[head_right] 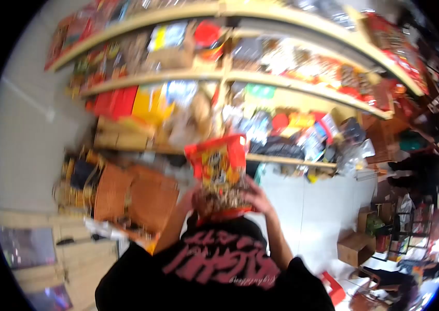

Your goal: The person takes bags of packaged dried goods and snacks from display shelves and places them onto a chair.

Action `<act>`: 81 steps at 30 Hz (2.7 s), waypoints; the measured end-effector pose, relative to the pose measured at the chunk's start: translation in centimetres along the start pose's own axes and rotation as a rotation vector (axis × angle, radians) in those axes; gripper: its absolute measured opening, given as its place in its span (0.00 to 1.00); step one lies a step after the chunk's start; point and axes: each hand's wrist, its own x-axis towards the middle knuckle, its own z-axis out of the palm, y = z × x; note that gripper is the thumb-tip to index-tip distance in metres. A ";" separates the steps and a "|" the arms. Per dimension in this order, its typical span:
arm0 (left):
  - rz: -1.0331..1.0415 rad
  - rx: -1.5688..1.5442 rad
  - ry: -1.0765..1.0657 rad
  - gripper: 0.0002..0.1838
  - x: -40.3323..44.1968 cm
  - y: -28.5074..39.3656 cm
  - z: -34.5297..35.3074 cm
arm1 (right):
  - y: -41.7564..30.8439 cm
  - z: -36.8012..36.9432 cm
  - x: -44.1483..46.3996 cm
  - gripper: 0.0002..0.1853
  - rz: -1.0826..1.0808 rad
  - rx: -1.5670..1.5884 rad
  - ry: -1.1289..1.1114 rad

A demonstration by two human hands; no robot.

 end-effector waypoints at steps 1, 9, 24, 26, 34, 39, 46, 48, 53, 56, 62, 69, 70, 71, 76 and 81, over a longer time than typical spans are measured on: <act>-0.026 -0.006 -0.016 0.22 -0.4 0.3 5.0 | -0.5 -1.2 -1.8 0.39 0.034 0.097 -0.007; -0.382 0.141 -0.181 0.21 6.7 -5.5 12.3 | -1.8 -6.8 -11.8 0.46 -0.189 0.054 0.310; -0.346 0.755 -0.425 0.15 16.4 -4.2 26.8 | -6.9 -12.7 -15.9 0.45 -0.339 0.092 0.830; -0.173 0.895 -0.485 0.17 18.8 -3.5 28.7 | -9.8 -15.2 -15.2 0.44 -0.392 0.112 0.817; 0.265 0.746 -0.934 0.51 20.6 5.7 45.7 | -27.1 -21.6 -9.6 0.44 -0.683 -0.006 0.861; 0.966 1.000 -1.019 0.56 23.4 10.2 54.2 | -35.5 -26.1 -6.0 0.43 -0.849 -0.058 0.858; 1.078 1.143 -0.909 0.52 26.9 16.5 65.5 | -49.3 -33.0 -1.4 0.40 -0.979 -0.274 0.643; 1.175 1.187 -0.796 0.51 29.5 18.3 68.8 | -53.3 -34.1 -0.4 0.38 -0.979 -0.298 0.611; 1.349 1.169 -0.609 0.44 38.7 24.3 75.3 | -62.9 -42.3 5.1 0.36 -0.980 -0.463 0.619; 1.514 1.324 -0.205 0.34 38.8 24.8 77.8 | -66.3 -46.7 10.1 0.32 -1.063 -0.788 0.682; 1.734 1.510 -0.041 0.18 43.6 22.4 76.2 | -64.4 -52.8 16.3 0.21 -0.932 -1.119 0.874; 1.744 1.795 0.077 0.17 43.6 22.0 75.5 | -60.3 -53.5 16.4 0.18 -1.000 -1.023 0.964; 1.779 1.823 0.097 0.16 43.6 22.1 75.6 | -60.2 -53.5 16.2 0.19 -0.981 -1.020 0.937; 1.782 1.812 0.112 0.16 42.6 21.6 75.8 | -60.2 -53.6 16.0 0.20 -0.961 -1.017 0.913; 1.481 1.787 0.246 0.20 38.7 19.4 77.7 | -59.9 -52.1 12.2 0.21 -1.108 -0.904 0.621; 1.406 1.644 0.133 0.17 38.2 18.6 78.2 | -55.7 -52.0 8.6 0.20 -1.406 -1.077 0.886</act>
